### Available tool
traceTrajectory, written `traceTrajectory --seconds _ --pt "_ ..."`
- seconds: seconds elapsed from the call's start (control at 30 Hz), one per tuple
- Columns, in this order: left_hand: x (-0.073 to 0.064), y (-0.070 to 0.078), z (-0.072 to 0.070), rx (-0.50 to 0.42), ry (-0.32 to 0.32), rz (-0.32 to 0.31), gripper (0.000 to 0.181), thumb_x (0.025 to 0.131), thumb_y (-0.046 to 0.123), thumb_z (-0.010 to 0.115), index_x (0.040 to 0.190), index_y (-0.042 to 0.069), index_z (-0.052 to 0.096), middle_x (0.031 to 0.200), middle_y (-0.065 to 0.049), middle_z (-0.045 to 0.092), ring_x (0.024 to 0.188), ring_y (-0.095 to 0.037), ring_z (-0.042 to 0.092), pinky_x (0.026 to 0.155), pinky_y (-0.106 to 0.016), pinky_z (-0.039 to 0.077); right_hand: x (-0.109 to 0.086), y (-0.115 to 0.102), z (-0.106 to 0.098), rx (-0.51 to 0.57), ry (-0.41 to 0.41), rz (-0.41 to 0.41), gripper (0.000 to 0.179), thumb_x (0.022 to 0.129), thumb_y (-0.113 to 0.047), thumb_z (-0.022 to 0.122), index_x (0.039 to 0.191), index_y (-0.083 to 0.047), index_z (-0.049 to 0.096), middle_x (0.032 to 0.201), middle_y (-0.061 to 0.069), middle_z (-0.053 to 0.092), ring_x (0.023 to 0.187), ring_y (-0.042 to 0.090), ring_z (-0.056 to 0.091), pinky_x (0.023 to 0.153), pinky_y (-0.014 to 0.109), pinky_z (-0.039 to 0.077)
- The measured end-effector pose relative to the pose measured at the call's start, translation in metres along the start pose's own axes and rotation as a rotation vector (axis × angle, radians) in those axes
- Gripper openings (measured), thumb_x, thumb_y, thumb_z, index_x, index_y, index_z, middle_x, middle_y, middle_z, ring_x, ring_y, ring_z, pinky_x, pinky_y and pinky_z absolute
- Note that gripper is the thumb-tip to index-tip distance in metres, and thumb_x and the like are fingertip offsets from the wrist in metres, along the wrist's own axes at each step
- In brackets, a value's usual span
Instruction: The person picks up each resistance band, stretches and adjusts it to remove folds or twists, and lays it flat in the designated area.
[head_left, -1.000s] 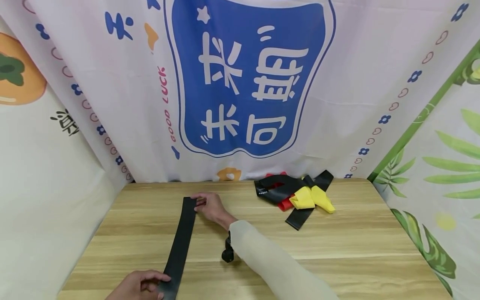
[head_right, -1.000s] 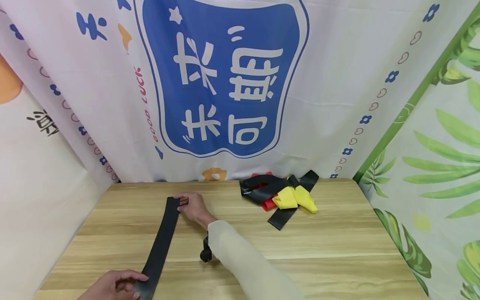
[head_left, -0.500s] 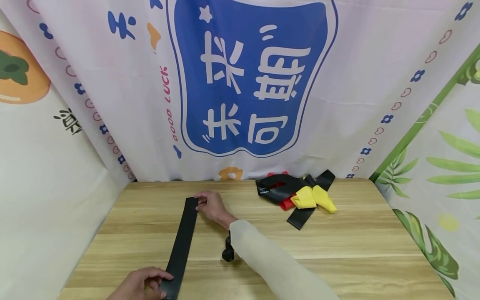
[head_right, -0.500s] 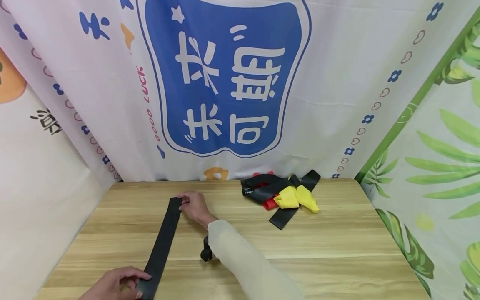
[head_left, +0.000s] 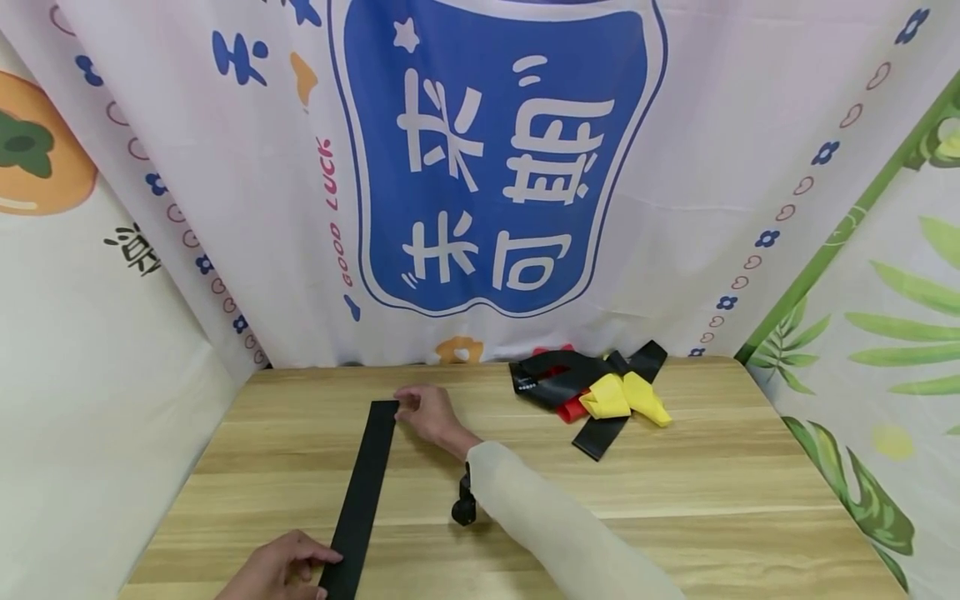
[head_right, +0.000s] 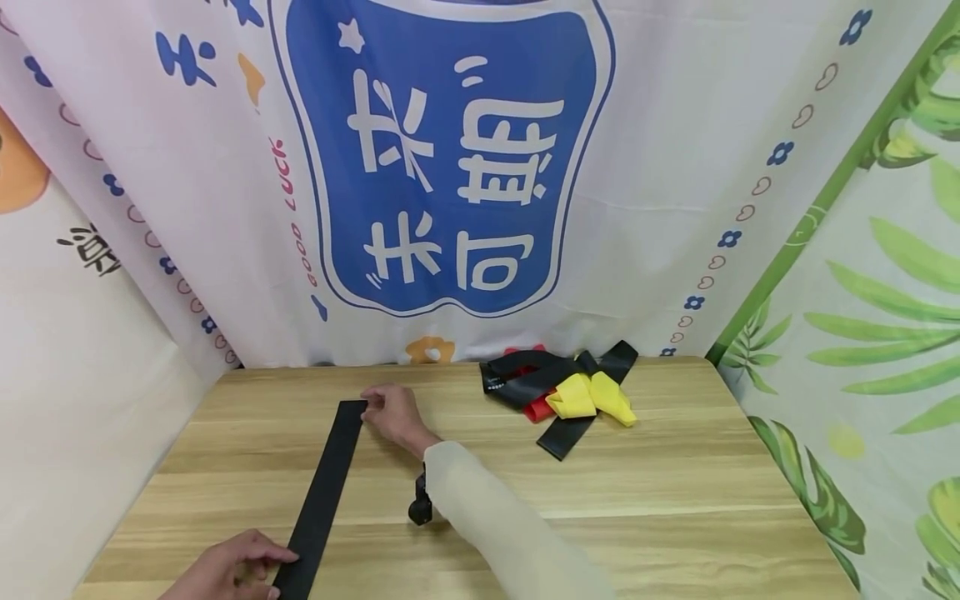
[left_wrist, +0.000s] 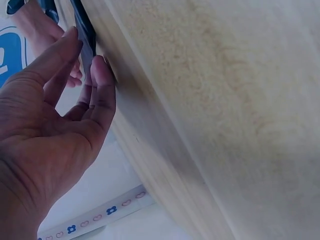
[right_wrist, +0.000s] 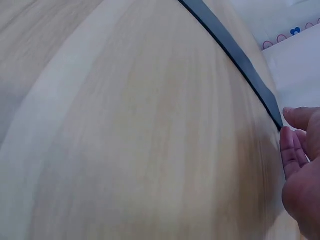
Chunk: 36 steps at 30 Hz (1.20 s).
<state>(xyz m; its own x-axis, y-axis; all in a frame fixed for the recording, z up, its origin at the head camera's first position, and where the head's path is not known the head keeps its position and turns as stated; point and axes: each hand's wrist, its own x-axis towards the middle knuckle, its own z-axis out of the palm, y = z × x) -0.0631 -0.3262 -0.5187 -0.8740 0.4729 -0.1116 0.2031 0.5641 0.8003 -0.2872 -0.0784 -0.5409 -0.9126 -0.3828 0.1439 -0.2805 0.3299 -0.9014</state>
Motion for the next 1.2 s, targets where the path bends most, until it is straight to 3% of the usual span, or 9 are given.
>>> traceTrajectory --seconds 0.17,0.33,0.47,0.6,0.8,0.93,1.2 --pt "0.004 0.007 -0.002 0.011 0.030 -0.007 0.034 0.090 0.010 0.084 0.119 -0.002 0.074 0.103 0.000 0.064 0.087 0.001 0.055 0.070 -0.023 0.055 -0.004 -0.004 -0.009 0.060 -0.034 -0.012 0.032 0.094 -0.002 0.079 0.126 -0.001 0.075 0.120 0.014 0.076 0.107 0.018 0.072 0.087 0.023 0.058" --pt "0.010 0.018 -0.006 0.017 0.074 -0.015 0.038 0.090 0.008 0.083 0.123 -0.004 0.070 0.102 -0.007 0.064 0.087 0.000 0.057 0.070 -0.025 0.060 -0.008 -0.012 -0.019 0.103 -0.074 -0.016 0.034 0.095 -0.006 0.079 0.129 -0.002 0.074 0.124 0.015 0.074 0.105 0.015 0.072 0.083 0.024 0.060" --pt "0.016 0.026 -0.009 0.048 0.104 0.020 0.037 0.091 0.009 0.082 0.124 -0.003 0.070 0.101 -0.006 0.064 0.085 -0.002 0.057 0.069 -0.026 0.059 -0.014 -0.019 -0.029 0.115 -0.099 -0.021 0.034 0.096 -0.007 0.078 0.130 -0.004 0.074 0.127 0.014 0.073 0.105 0.012 0.072 0.084 0.024 0.060" --pt "0.021 0.033 -0.012 0.026 0.115 -0.026 0.035 0.094 0.013 0.080 0.125 -0.001 0.071 0.112 -0.010 0.071 0.093 -0.007 0.063 0.074 -0.026 0.060 -0.022 -0.023 -0.040 0.134 -0.119 -0.026 0.032 0.097 -0.010 0.078 0.129 -0.009 0.075 0.129 0.015 0.073 0.105 0.011 0.072 0.083 0.025 0.060" --pt "0.031 0.043 -0.012 -0.035 0.134 -0.116 0.037 0.094 0.015 0.081 0.127 0.001 0.071 0.124 -0.017 0.072 0.104 -0.024 0.070 0.080 -0.026 0.061 -0.034 -0.026 -0.060 0.136 -0.108 -0.036 0.032 0.097 -0.017 0.080 0.128 -0.013 0.076 0.129 0.011 0.074 0.106 0.009 0.072 0.082 0.024 0.060" --pt "0.037 0.048 -0.011 -0.028 0.165 -0.131 0.038 0.092 0.013 0.082 0.127 0.001 0.071 0.125 -0.017 0.072 0.105 -0.030 0.071 0.080 -0.027 0.061 -0.040 -0.026 -0.074 0.133 -0.092 -0.052 0.032 0.096 -0.014 0.081 0.127 -0.013 0.076 0.125 0.005 0.076 0.106 0.013 0.073 0.081 0.026 0.061" --pt "0.056 0.061 -0.008 -0.009 0.220 -0.148 0.037 0.094 0.014 0.081 0.129 0.004 0.071 0.124 -0.012 0.074 0.111 -0.031 0.070 0.082 -0.028 0.061 -0.054 -0.023 -0.102 0.158 -0.110 -0.063 0.034 0.096 -0.010 0.079 0.130 -0.010 0.075 0.128 0.009 0.074 0.111 0.024 0.073 0.085 0.029 0.061"
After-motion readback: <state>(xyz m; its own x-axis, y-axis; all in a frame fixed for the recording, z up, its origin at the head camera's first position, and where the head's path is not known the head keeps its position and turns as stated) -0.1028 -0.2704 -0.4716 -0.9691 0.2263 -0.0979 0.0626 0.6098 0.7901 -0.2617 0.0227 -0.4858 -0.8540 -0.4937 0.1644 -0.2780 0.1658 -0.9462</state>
